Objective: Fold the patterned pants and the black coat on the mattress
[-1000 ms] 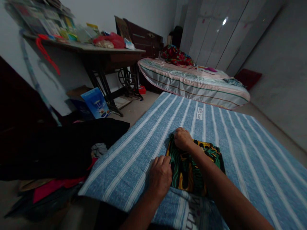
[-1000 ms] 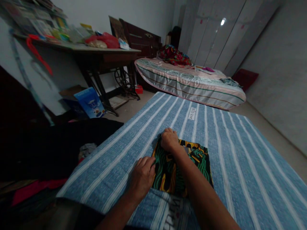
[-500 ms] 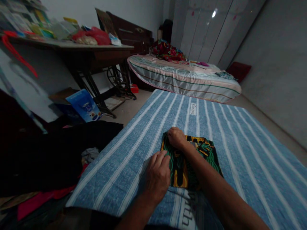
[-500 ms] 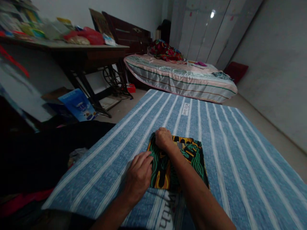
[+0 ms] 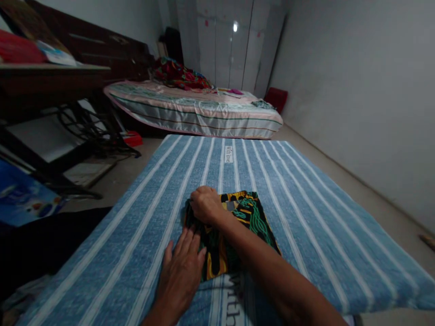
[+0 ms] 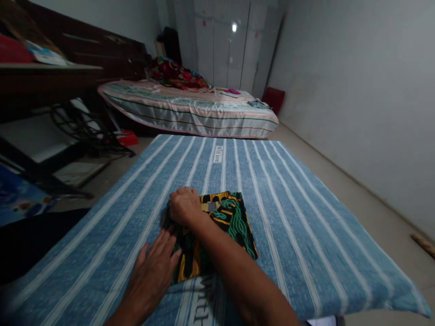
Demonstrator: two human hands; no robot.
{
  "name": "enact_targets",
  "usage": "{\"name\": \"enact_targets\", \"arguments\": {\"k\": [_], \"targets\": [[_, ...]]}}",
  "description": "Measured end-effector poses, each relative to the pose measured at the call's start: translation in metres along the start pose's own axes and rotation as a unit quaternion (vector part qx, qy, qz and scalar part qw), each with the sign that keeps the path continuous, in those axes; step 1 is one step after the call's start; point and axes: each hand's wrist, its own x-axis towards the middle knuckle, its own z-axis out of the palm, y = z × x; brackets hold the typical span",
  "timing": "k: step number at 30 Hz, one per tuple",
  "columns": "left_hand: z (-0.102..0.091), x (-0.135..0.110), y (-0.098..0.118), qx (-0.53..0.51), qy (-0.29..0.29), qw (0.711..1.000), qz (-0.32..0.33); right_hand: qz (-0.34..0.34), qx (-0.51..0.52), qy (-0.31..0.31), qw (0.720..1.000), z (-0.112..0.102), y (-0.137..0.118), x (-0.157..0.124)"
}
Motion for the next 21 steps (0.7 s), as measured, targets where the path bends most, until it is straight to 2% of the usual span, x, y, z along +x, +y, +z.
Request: {"name": "enact_targets", "arguments": {"k": [3,5,9,11,13,15,19,21], "targets": [[-0.002,0.002,-0.002,-0.019,0.028,0.999,0.006,-0.024,0.064,0.067,0.995,-0.013,0.007,-0.025],[-0.003,0.007,-0.003,-0.031,0.043,0.999,0.013,-0.021,0.132,0.131,0.982,-0.02,0.019,-0.05],[-0.008,0.025,0.003,-0.054,0.039,0.997,0.037,0.067,0.231,0.245,0.939,-0.03,0.051,-0.105],[-0.01,0.036,0.005,-0.052,0.023,0.998,0.035,0.127,0.249,0.261,0.924,-0.029,0.064,-0.128],[-0.01,0.044,0.006,-0.036,0.0,0.999,0.021,0.182,0.249,0.249,0.918,-0.025,0.074,-0.145],[-0.007,0.048,0.005,-0.022,-0.019,1.0,0.009,0.204,0.233,0.221,0.925,-0.015,0.08,-0.155],[-0.003,0.045,0.001,-0.026,-0.028,0.999,0.008,0.173,0.157,0.146,0.961,0.007,0.085,-0.161],[-0.002,0.043,0.0,-0.035,-0.032,0.999,0.008,0.158,0.13,0.13,0.97,0.014,0.086,-0.162]]}}
